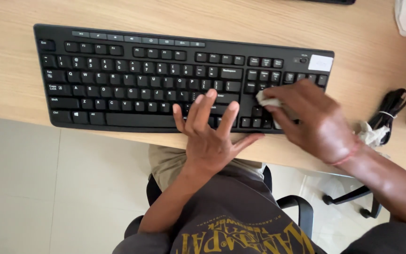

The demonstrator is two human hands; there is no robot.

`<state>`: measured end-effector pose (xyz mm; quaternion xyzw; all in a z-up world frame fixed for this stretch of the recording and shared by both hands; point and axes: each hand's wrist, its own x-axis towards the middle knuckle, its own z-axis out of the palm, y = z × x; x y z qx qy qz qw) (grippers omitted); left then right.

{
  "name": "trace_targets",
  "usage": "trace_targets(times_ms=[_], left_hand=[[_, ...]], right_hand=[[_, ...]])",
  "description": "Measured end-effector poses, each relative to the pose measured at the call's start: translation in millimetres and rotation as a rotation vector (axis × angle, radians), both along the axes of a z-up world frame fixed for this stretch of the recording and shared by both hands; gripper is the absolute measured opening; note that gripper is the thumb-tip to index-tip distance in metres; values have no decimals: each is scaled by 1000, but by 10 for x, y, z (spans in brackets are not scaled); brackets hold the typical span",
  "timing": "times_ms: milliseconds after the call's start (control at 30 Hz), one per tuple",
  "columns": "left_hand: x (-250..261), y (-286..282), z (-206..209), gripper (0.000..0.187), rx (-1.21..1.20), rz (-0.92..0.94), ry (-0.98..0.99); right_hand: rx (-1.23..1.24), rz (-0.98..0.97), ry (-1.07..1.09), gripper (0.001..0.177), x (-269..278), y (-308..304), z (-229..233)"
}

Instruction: Cleaning a computer keyboard using a wet wipe.

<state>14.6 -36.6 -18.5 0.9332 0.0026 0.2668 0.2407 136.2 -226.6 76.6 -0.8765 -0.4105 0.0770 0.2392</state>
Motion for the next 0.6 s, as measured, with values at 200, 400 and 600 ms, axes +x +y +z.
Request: trace_targets(times_ms=[200, 400, 600], left_hand=[[28, -13, 56, 93, 61, 30, -5], [95, -27, 102, 86, 264, 49, -11], [333, 116, 335, 25, 168, 62, -52]], right_hand=[[-12, 29, 18, 17, 250, 185, 232], [-59, -59, 114, 18, 358, 318, 328], [-55, 12, 44, 34, 339, 430, 433]])
